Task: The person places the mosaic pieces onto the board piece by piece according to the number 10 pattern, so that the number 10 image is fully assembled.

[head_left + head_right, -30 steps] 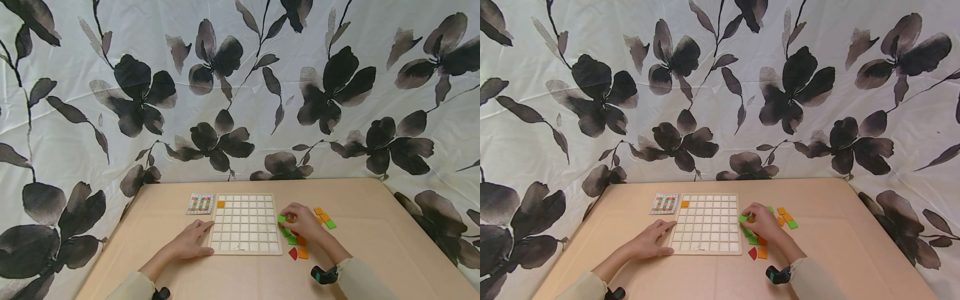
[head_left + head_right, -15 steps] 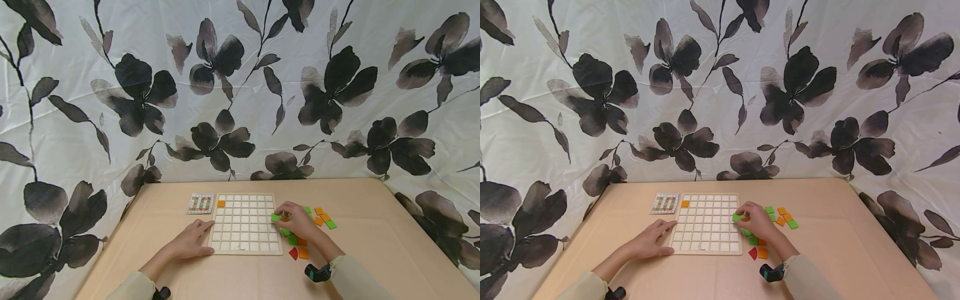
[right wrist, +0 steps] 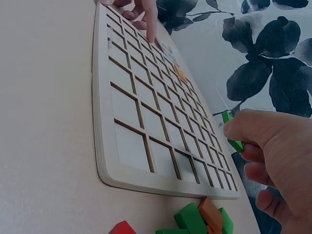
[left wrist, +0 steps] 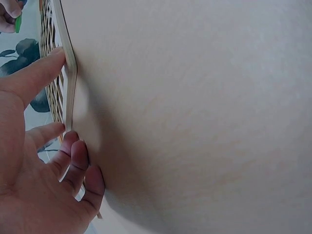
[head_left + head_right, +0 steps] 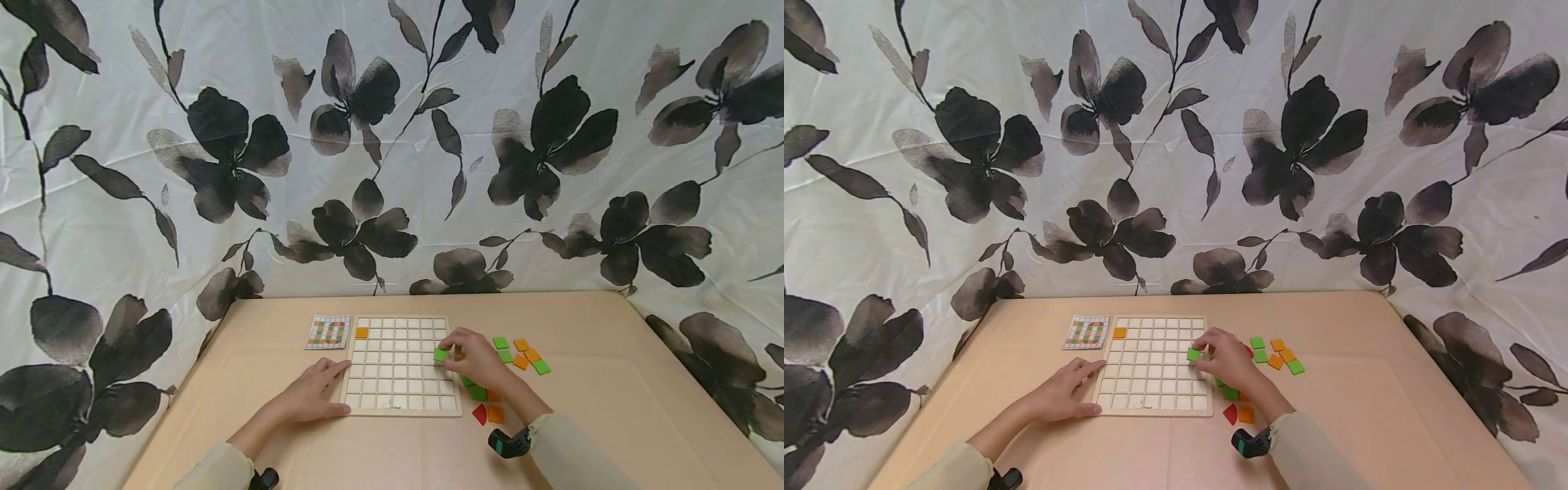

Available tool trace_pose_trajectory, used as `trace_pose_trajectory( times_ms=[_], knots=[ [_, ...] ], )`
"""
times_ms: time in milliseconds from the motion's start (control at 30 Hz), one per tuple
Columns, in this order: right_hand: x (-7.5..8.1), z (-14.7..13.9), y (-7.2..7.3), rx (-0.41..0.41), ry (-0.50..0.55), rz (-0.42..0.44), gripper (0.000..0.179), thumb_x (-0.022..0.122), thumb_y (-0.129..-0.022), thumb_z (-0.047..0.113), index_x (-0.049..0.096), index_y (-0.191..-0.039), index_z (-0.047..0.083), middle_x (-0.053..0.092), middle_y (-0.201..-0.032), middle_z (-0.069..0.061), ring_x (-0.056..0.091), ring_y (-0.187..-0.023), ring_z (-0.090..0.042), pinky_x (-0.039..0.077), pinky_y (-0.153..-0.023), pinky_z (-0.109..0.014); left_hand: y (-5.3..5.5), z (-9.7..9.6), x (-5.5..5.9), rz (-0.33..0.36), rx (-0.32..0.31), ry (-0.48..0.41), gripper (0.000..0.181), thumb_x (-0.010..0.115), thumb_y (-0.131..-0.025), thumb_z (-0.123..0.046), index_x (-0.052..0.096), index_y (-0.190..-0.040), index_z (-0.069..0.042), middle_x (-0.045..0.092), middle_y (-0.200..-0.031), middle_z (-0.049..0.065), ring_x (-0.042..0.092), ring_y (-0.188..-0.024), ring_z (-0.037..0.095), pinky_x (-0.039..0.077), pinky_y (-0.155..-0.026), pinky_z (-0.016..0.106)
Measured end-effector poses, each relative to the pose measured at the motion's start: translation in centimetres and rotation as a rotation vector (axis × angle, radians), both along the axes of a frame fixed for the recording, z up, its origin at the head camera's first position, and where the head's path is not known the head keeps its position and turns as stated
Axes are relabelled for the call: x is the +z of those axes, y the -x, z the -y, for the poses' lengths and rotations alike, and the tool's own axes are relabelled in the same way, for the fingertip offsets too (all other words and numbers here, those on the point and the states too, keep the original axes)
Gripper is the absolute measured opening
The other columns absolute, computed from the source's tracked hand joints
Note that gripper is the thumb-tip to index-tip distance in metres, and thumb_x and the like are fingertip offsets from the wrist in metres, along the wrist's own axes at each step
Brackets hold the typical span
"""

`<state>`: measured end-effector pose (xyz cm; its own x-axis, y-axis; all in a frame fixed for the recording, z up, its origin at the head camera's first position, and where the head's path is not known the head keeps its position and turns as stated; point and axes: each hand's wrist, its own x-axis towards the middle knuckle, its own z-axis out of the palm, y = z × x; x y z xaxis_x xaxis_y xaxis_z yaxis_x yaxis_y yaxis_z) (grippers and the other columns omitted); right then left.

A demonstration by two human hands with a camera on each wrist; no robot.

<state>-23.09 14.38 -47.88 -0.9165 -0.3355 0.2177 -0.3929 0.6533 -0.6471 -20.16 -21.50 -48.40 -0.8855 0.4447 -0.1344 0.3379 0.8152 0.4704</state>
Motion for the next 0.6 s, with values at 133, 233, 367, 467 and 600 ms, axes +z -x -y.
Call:
trace_pose_trajectory(
  times_ms=[133,233,367,467,600],
  knots=[
    [-0.1,0.3,0.2,0.016,0.014,0.011,0.02,0.079,-0.079,0.015,0.072,-0.098,0.017,0.062,-0.095,0.005,0.054,-0.076,-0.013,0.045,-0.06,-0.018,0.0,0.0,0.0,-0.004,-0.001,0.003,0.087,0.076,-0.077,-0.049,0.04,-0.148,-0.015,0.046,-0.117,0.001,0.042,-0.099,0.015,0.038,-0.083,0.035],
    [-0.1,0.5,0.3,0.032,0.026,0.004,0.02,0.079,-0.079,0.013,0.072,-0.097,0.016,0.062,-0.094,0.004,0.053,-0.076,-0.012,0.045,-0.059,-0.019,0.0,0.0,0.0,-0.002,0.002,0.003,0.086,0.076,-0.077,-0.049,0.04,-0.148,-0.015,0.046,-0.117,0.001,0.042,-0.099,0.015,0.039,-0.083,0.036],
    [-0.2,0.9,0.4,0.037,0.033,0.007,0.018,0.078,-0.079,0.012,0.072,-0.095,0.016,0.061,-0.093,0.004,0.053,-0.076,-0.014,0.043,-0.058,-0.02,-0.1,0.0,0.1,0.004,0.006,-0.001,0.086,0.076,-0.077,-0.048,0.04,-0.148,-0.014,0.046,-0.118,0.001,0.042,-0.1,0.015,0.039,-0.085,0.037],
    [-0.3,1.3,0.5,0.028,0.027,0.018,0.017,0.078,-0.079,0.013,0.072,-0.095,0.017,0.062,-0.093,0.005,0.054,-0.078,-0.014,0.044,-0.059,-0.02,-0.1,0.0,0.2,0.004,0.006,-0.002,0.086,0.076,-0.078,-0.048,0.04,-0.148,-0.014,0.046,-0.118,0.001,0.042,-0.101,0.015,0.039,-0.085,0.037],
    [-0.2,1.8,0.7,0.018,0.011,0.023,0.017,0.078,-0.08,0.016,0.073,-0.096,0.018,0.063,-0.095,0.006,0.055,-0.08,-0.014,0.045,-0.063,-0.019,-0.2,-0.1,0.2,0.001,0.004,0.002,0.086,0.076,-0.078,-0.048,0.04,-0.148,-0.015,0.047,-0.119,0.001,0.042,-0.101,0.015,0.039,-0.085,0.037]
  ],
)
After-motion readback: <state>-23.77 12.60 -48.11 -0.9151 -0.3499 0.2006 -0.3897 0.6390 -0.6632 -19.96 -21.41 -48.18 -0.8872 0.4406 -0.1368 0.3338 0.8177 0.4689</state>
